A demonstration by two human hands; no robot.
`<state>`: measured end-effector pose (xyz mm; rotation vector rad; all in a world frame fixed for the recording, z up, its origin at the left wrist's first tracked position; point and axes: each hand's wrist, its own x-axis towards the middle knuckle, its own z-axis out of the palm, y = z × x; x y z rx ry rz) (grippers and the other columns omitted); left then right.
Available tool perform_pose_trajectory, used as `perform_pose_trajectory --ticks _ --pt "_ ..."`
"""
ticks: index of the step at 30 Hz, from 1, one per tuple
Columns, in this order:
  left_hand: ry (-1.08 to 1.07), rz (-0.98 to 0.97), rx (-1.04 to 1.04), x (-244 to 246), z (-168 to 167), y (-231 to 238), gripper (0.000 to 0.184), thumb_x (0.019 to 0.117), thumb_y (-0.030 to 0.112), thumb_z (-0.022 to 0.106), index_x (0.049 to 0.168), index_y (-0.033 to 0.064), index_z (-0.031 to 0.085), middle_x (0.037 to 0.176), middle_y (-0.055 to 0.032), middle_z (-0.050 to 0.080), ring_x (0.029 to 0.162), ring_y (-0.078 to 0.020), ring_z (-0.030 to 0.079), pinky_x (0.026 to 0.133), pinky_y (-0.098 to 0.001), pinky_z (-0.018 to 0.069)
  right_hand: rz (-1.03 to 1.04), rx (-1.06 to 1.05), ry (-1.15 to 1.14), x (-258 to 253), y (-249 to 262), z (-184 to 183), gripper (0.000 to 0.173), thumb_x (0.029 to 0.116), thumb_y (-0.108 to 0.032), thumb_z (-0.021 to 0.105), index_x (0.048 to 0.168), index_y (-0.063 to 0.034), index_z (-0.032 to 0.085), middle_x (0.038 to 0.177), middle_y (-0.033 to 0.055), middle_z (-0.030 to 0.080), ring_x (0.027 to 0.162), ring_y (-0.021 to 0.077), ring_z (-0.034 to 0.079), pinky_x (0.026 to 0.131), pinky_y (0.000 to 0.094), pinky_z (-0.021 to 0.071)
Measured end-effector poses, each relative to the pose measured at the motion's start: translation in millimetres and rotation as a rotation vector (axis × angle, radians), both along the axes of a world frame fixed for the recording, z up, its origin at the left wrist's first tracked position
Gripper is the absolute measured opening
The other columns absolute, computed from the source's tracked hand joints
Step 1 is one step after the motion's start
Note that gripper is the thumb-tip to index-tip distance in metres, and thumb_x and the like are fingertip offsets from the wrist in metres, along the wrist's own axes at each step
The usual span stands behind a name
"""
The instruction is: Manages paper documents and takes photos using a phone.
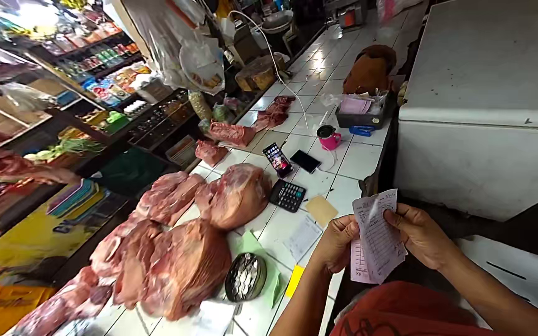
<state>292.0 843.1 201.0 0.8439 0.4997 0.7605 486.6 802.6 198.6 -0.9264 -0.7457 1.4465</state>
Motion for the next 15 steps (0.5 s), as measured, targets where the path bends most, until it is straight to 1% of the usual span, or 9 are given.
perform_pose_trajectory --ticks 1,2,3,4,6,8,10,13,15 --pt "0.001 -0.009 0.005 1 0 15 0.022 0.085 0.034 0.082 0.097 0.0162 0.08 0.089 -0.0003 0.079 0.081 -0.0074 0.075 0.079 -0.0261 0.0622 -0.008 0.004 0.0 0 13 0 0.019 0.102 -0.001 0.051 0.104 -0.0062 0.07 0.09 0.0002 0.077 0.081 0.007 0.074 0.078 0.0251 0.0629" --pt "0.002 -0.006 0.007 1 -1 29 0.014 0.0891 0.027 0.079 0.096 0.0156 0.079 0.088 -0.0003 0.079 0.079 -0.0073 0.075 0.078 -0.0261 0.0623 -0.017 0.006 0.001 -2 25 -2 0.019 0.1025 -0.002 0.05 0.105 -0.0063 0.069 0.09 0.0005 0.077 0.081 0.0073 0.074 0.078 0.0254 0.063" --pt "0.007 0.006 0.009 1 -1 40 0.007 0.0936 0.017 0.072 0.096 0.0145 0.078 0.087 -0.0005 0.079 0.078 -0.0073 0.075 0.077 -0.0261 0.0624 -0.03 0.002 -0.003 -3 36 -4 0.019 0.1028 -0.002 0.05 0.104 -0.0058 0.069 0.09 0.001 0.077 0.081 0.008 0.074 0.078 0.0259 0.063" --pt "0.01 0.028 0.01 1 -2 51 0.013 0.096 0.008 0.065 0.096 0.013 0.078 0.086 -0.0007 0.079 0.077 -0.0073 0.075 0.076 -0.0261 0.0625 -0.048 -0.005 -0.017 -6 45 -8 0.019 0.1028 -0.003 0.051 0.104 -0.0053 0.069 0.09 0.0014 0.077 0.08 0.0086 0.074 0.077 0.0263 0.0632" --pt "0.028 0.104 0.025 -1 -4 68 0.021 0.0967 0.0 0.058 0.093 0.0099 0.077 0.085 -0.0012 0.078 0.077 -0.0074 0.075 0.077 -0.0265 0.0622 -0.091 -0.024 -0.094 -11 63 -13 0.017 0.1032 -0.004 0.052 0.104 -0.005 0.069 0.087 0.0008 0.077 0.077 0.0082 0.074 0.073 0.0258 0.0632" --pt "0.099 0.192 0.06 -8 -4 84 0.021 0.0961 -0.003 0.057 0.092 0.0064 0.075 0.084 -0.0016 0.077 0.076 -0.0078 0.074 0.076 -0.027 0.0619 -0.128 -0.02 -0.186 -17 80 -18 0.014 0.1021 -0.004 0.055 0.103 -0.0054 0.069 0.085 -0.0008 0.076 0.075 0.006 0.073 0.071 0.024 0.0623" --pt "0.243 0.277 0.154 -17 -6 93 0.017 0.0943 -0.005 0.058 0.092 0.0042 0.072 0.081 0.0015 0.075 0.073 -0.0054 0.071 0.073 -0.025 0.0608 -0.121 0.002 -0.279 -23 94 -21 0.013 0.101 -0.004 0.057 0.104 -0.004 0.069 0.086 -0.002 0.075 0.078 0.0043 0.072 0.075 0.0227 0.0616" --pt "0.409 0.396 0.275 -33 -12 102 0.013 0.0896 -0.004 0.06 0.088 0.0056 0.069 0.074 0.0071 0.07 0.068 -0.0006 0.067 0.068 -0.0213 0.0583 -0.074 0.086 -0.452 -35 118 -28 0.011 0.0999 -0.008 0.06 0.105 -0.0033 0.069 0.087 -0.0052 0.074 0.08 -0.0012 0.07 0.077 0.0186 0.0594" --pt "0.427 0.442 0.217 -43 -17 102 0.015 0.0905 -0.004 0.058 0.087 0.0058 0.068 0.073 0.0061 0.07 0.066 -0.0014 0.067 0.066 -0.0219 0.0585 0.011 0.09 -0.462 -45 133 -31 0.014 0.1008 -0.008 0.059 0.108 -0.0008 0.068 0.09 -0.004 0.073 0.083 -0.0014 0.069 0.08 0.0188 0.0587"
